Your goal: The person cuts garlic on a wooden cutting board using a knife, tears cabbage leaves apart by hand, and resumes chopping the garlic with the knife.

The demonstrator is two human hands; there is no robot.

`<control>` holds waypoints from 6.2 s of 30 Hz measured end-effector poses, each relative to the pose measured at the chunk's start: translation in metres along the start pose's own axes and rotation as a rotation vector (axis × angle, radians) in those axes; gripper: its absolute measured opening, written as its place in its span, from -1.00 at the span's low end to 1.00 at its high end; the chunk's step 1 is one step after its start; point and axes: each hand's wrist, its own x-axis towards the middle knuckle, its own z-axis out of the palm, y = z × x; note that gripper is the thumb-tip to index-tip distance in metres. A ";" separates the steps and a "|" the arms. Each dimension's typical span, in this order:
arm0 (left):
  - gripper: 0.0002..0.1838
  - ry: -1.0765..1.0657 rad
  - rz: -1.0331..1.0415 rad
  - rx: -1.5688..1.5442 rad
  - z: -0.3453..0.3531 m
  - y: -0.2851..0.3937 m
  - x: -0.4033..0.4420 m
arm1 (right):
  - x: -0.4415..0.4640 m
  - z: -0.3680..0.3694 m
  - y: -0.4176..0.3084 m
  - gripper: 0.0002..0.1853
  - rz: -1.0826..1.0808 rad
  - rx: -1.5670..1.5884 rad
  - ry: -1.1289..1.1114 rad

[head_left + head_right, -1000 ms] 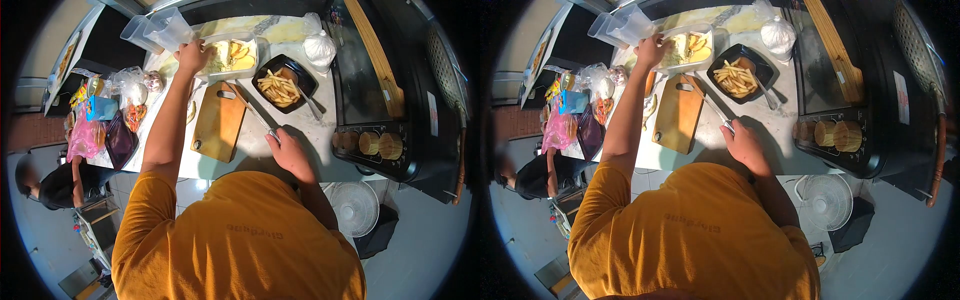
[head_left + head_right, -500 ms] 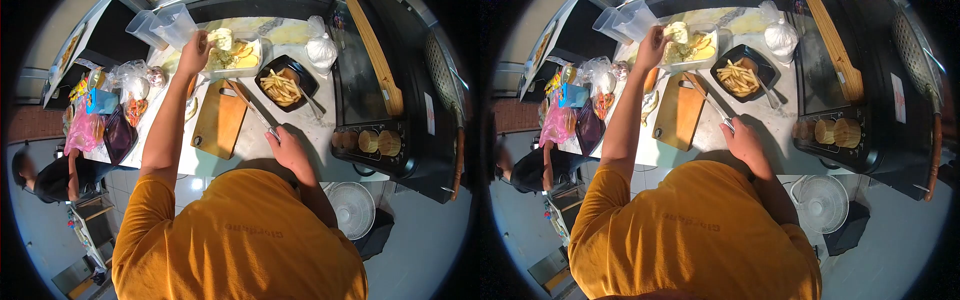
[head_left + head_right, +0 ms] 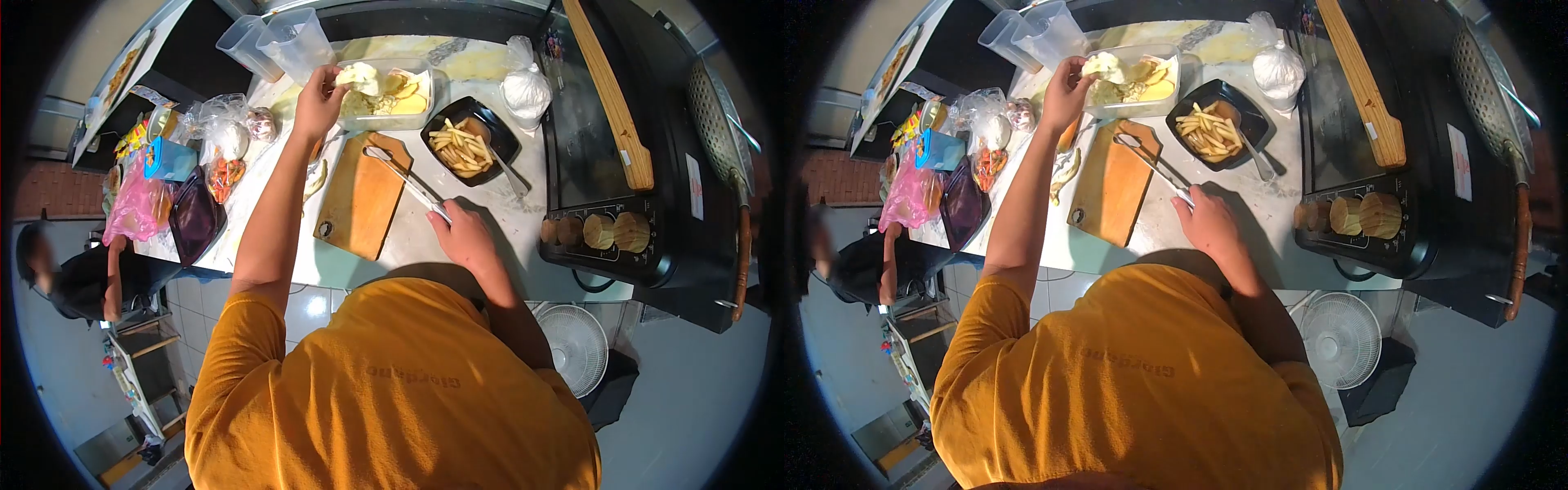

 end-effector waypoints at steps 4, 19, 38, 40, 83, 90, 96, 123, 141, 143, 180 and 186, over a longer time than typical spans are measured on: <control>-0.65 0.102 -0.090 -0.205 -0.009 0.004 -0.007 | 0.013 -0.005 -0.005 -0.63 -0.028 -0.113 0.006; -0.58 0.137 -0.147 -0.434 -0.020 0.043 -0.071 | 0.025 0.021 -0.008 -0.78 -0.224 -0.329 0.232; -0.55 0.035 -0.113 -0.381 0.001 0.049 -0.066 | 0.123 -0.043 -0.094 -0.46 -0.672 0.213 0.307; -0.54 0.031 -0.080 -0.345 0.003 0.053 -0.055 | 0.140 -0.048 -0.094 -0.53 -0.605 0.237 0.243; -0.79 -0.059 0.236 0.230 0.005 0.101 -0.013 | 0.182 -0.065 -0.088 -0.53 -0.220 1.221 -0.267; -0.79 -0.020 0.378 0.283 0.009 0.099 -0.017 | 0.178 -0.061 -0.090 -0.51 -0.252 1.000 -0.053; -0.73 0.061 0.368 0.119 0.015 0.097 -0.019 | 0.169 -0.064 -0.092 -0.52 -0.337 0.953 0.039; -0.63 -0.064 -0.103 -0.405 0.024 0.099 -0.024 | 0.166 -0.063 -0.093 -0.16 -0.273 1.182 0.177; -0.71 -0.154 -0.025 -0.346 0.015 0.090 -0.020 | 0.167 -0.075 -0.087 -0.03 -0.381 0.998 0.088; -0.71 -0.060 0.033 -0.225 0.021 0.090 -0.020 | 0.169 -0.075 -0.089 -0.02 -0.386 1.005 0.110; -0.61 -0.019 0.031 -0.302 0.034 0.092 -0.020 | 0.177 -0.067 -0.089 -0.43 -0.224 1.283 -0.099; -0.64 -0.070 -0.041 -0.333 0.037 0.090 -0.019 | 0.165 -0.065 -0.097 -0.53 -0.307 1.129 -0.019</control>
